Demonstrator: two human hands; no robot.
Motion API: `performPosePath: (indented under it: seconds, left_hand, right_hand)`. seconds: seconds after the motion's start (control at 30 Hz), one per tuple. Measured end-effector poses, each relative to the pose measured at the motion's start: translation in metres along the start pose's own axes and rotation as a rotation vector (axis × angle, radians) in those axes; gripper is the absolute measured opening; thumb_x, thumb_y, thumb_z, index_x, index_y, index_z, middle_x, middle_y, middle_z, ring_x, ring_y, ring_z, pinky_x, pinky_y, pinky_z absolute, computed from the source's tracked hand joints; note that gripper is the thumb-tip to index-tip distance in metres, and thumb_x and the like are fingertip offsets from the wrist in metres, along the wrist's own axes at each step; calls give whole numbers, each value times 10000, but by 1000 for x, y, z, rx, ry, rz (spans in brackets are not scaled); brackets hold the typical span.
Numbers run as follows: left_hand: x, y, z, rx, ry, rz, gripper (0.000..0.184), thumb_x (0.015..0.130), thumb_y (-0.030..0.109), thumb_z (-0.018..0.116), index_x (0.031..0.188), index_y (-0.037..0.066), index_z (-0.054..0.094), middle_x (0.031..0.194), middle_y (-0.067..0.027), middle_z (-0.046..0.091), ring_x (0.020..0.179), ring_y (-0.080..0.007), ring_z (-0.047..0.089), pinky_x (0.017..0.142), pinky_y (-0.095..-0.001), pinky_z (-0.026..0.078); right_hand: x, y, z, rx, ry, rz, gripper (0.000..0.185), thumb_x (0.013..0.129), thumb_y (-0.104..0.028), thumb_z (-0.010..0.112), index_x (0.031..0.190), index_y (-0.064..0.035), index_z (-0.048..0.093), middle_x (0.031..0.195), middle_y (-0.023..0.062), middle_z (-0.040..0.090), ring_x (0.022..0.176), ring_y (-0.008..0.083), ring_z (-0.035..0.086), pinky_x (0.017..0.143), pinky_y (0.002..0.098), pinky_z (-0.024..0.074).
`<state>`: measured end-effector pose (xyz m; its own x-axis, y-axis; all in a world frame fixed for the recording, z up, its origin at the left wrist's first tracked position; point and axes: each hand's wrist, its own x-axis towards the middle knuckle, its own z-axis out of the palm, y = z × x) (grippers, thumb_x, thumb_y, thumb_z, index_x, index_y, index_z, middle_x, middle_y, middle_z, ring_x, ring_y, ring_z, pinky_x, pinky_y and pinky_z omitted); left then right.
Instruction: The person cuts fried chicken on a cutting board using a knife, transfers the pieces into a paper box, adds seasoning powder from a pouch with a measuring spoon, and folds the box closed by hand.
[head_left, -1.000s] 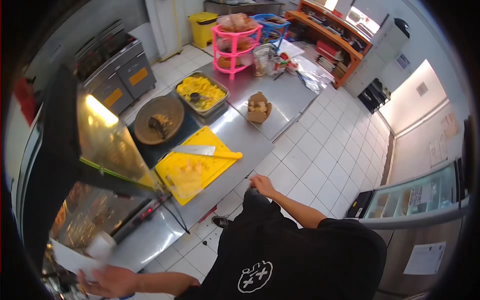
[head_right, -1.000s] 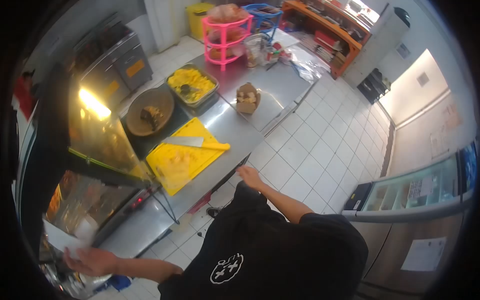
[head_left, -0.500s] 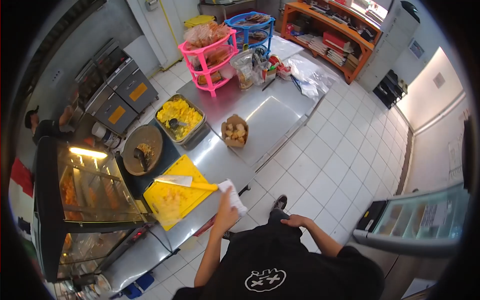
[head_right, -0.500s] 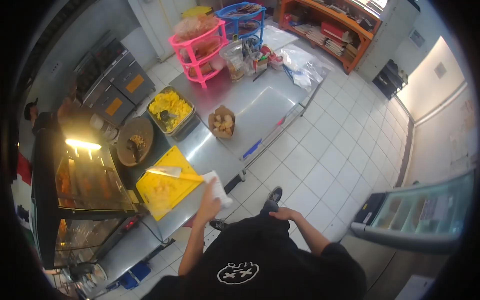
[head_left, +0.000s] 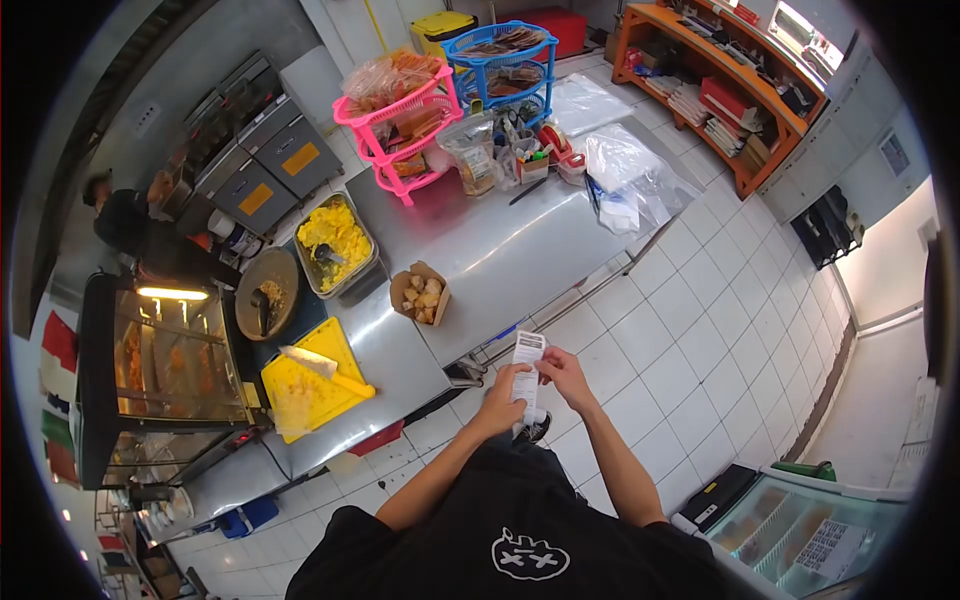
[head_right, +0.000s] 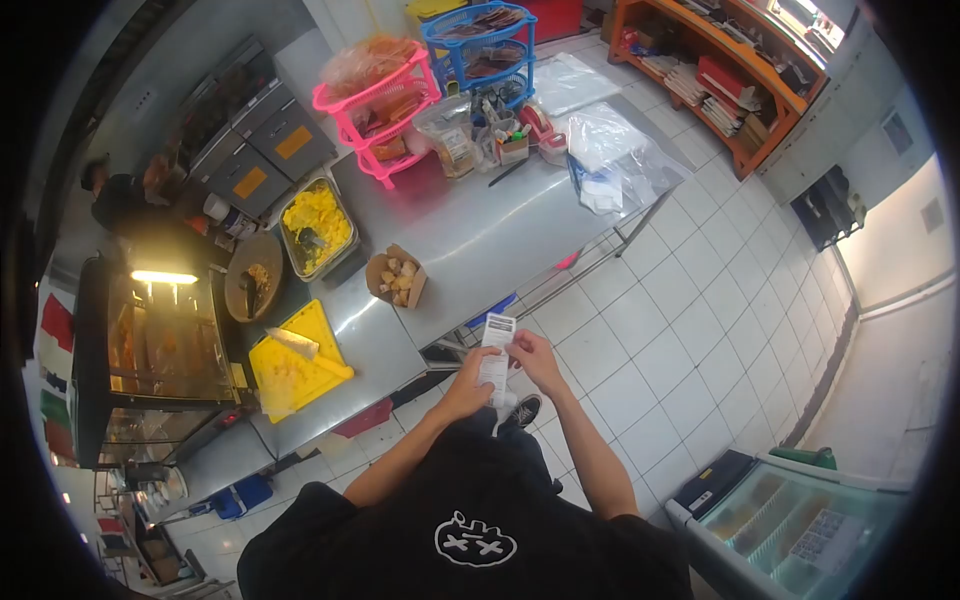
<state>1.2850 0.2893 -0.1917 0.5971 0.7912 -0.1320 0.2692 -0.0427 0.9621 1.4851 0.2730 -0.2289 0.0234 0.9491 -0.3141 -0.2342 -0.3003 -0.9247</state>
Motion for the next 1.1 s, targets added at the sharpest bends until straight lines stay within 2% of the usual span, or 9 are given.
performPosePath:
  seconds: [0.1,0.23,0.4,0.5,0.6,0.67,0.83,0.93,1.1]
  left_hand:
    - [26,-21,-11,43,55,8,614,764,-31,564,1364,70,479,1305,-206,509,1282,-388,494,1114,-446,393]
    - [82,-44,-36,107,127,-40,677,763,-30,592,1419,84,472,1318,-236,513,1284,-425,492,1131,-458,392]
    - [173,-31,-63,212,388,12,721,846,-3,609,1527,141,418,1316,-256,441,1189,-467,557,1036,-489,485]
    - [236,-29,-86,232,473,-160,719,857,42,655,1531,111,414,1337,-242,421,1188,-451,546,1001,-518,484]
    - [289,-62,-106,713,452,-273,708,869,132,704,1518,68,427,1347,-220,422,1196,-424,520,969,-540,464]
    - [317,-73,-118,736,472,-286,712,869,196,725,1503,44,439,1341,-208,424,1186,-399,504,962,-537,440]
    - [333,-83,-127,787,579,-261,582,891,242,720,1422,85,542,1266,-172,462,1140,-345,496,914,-507,398]
    - [343,-83,-118,779,657,-256,466,912,231,701,1355,121,606,1185,-133,512,1112,-316,507,878,-484,373]
    - [345,-76,-85,688,786,-354,392,925,217,681,1308,143,644,1108,-99,569,1096,-293,526,871,-480,346]
  right_hand:
    - [53,-4,-3,-103,-101,38,137,973,-105,666,1088,-32,658,869,34,691,736,108,651,663,271,516]
    - [128,-3,-2,-260,-52,-108,162,965,-72,649,1114,-8,647,880,50,701,724,119,655,636,293,525]
    - [243,-56,1,-571,-35,-360,285,934,-95,672,1214,-46,654,793,72,676,694,117,638,639,289,514]
    - [313,-79,-9,-743,-16,-426,422,930,-92,621,1352,-106,598,846,128,708,734,239,702,679,394,549]
    - [382,-81,-39,-1144,99,-382,547,927,-94,570,1466,-166,504,960,182,724,808,357,731,738,483,573]
    - [401,-95,-70,-1447,149,-281,612,925,-99,543,1520,-195,434,1031,207,721,859,423,729,778,534,579]
    - [419,-115,-106,-1581,-7,-211,303,967,-141,544,1269,-123,527,1024,195,712,874,425,729,780,530,592]
    - [422,-108,-112,-1616,-114,-353,180,978,-165,561,1138,-86,539,1003,188,710,852,413,729,752,526,596]
    - [409,-117,-79,-1293,-311,-513,182,966,-190,601,1100,-72,568,1001,179,704,806,393,723,704,517,590]
